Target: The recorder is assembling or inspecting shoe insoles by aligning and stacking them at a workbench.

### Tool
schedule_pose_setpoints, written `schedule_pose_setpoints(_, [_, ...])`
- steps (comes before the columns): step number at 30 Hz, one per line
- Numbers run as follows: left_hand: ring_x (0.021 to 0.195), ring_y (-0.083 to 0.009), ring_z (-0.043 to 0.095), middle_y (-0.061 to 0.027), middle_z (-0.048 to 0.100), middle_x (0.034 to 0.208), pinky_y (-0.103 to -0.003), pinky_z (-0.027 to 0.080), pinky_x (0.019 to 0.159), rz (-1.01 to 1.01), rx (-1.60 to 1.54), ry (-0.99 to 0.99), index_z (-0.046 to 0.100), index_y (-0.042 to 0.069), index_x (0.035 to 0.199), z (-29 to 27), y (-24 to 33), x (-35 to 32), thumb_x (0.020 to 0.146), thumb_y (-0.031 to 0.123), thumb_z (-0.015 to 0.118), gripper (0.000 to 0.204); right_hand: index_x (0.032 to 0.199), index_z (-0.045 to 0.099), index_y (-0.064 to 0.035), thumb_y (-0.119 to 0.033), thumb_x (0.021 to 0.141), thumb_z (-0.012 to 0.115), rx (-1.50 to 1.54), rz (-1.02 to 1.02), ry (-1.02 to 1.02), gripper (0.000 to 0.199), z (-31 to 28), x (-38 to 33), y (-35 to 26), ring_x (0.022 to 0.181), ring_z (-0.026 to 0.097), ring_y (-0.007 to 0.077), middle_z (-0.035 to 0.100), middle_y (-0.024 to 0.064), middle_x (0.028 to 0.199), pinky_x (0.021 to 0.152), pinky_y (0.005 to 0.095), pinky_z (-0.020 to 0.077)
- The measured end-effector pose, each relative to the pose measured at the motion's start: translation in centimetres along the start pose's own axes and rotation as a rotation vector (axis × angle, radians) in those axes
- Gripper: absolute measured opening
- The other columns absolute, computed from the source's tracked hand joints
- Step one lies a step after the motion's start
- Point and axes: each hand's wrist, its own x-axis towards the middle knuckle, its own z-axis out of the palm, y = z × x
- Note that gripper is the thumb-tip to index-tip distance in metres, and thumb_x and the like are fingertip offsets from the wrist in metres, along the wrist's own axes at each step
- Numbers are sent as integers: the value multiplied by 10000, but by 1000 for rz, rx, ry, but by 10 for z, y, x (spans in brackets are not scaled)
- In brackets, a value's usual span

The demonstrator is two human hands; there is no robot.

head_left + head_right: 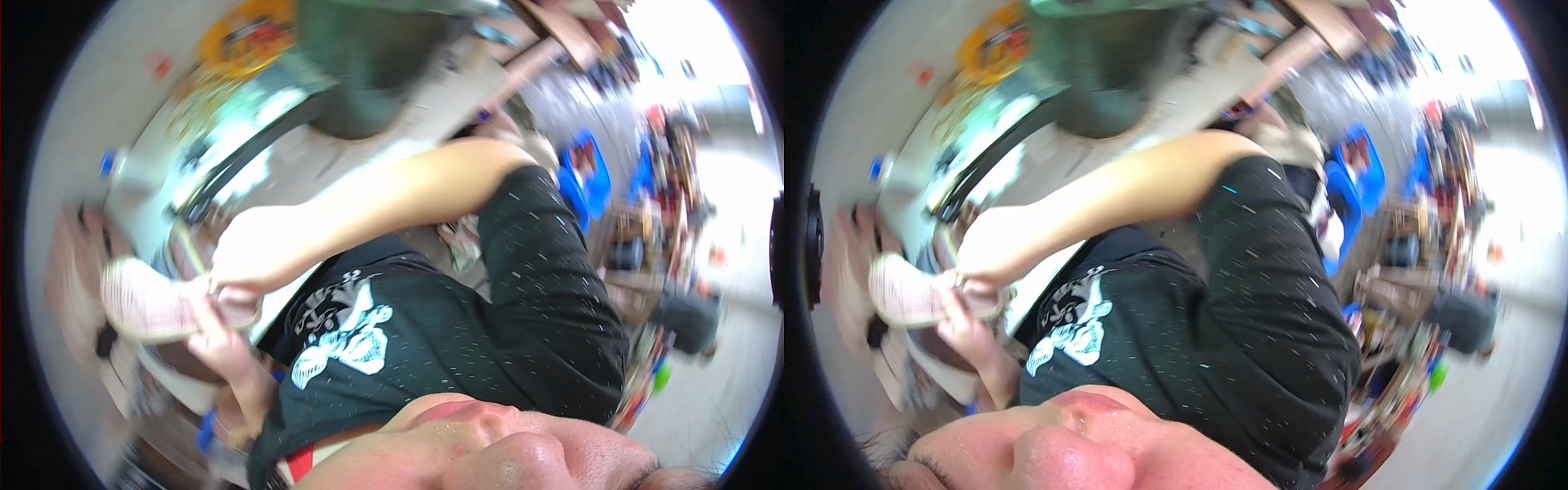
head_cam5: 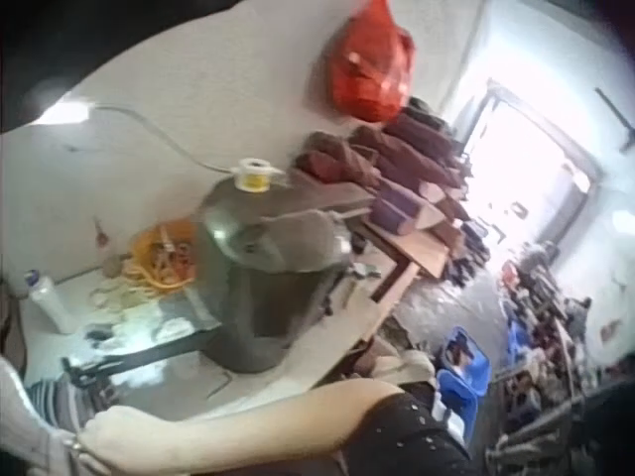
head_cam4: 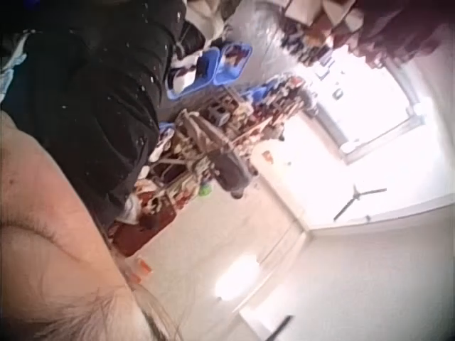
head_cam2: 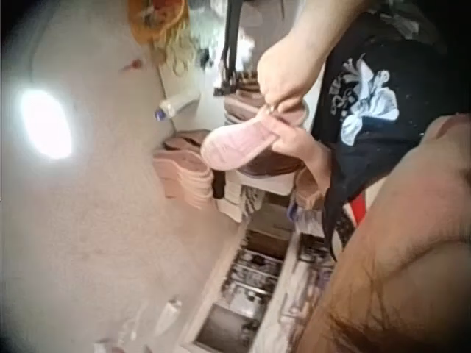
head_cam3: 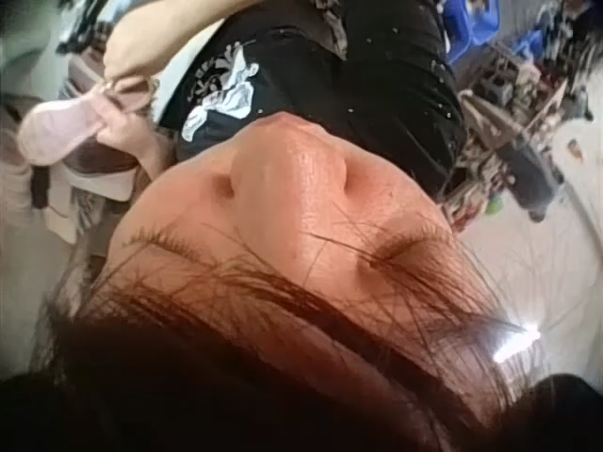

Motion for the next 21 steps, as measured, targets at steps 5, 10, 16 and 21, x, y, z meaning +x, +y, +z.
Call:
schedule_pose_setpoints(5, [879, -123, 603, -59, 648, 942, -260, 464, 774, 112, -286, -220, 633, -67, 992, 17, 27, -3, 943, 88, 506, 206, 743, 503, -78, -248, 759, 646, -59, -208, -122, 223, -21, 7, 7, 593, 535, 247, 500, 62, 635, 582, 382, 432])
schedule_pose_setpoints(10, [752, -95, 597, -53, 655, 819, -248, 470, 692, 115, -321, -160, 646, -49, 909, 27, 25, 4, 928, 88, 533, 178, 702, 527, -122, -197, 656, 699, -217, -122, -301, 193, -30, 19, 7, 592, 574, 181, 539, 9, 628, 569, 307, 460])
schedule_pose_setpoints(16, [785, -98, 591, -53, 646, 848, -234, 465, 707, 58, -425, -276, 633, -35, 936, 31, 28, 12, 920, 125, 555, 179, 695, 521, -76, -149, 709, 664, -230, -69, -299, 162, -48, 13, -6, 547, 562, 222, 536, 48, 601, 507, 331, 442])
schedule_pose_setpoints(21, [836, -76, 575, -38, 612, 923, -232, 472, 746, 134, -642, -234, 549, 5, 1050, 40, 30, 37, 871, 114, 646, 231, 876, 546, -5, -218, 932, 538, 681, 586, -248, 220, -46, -9, -8, 596, 534, 101, 565, 37, 688, 550, 255, 444])
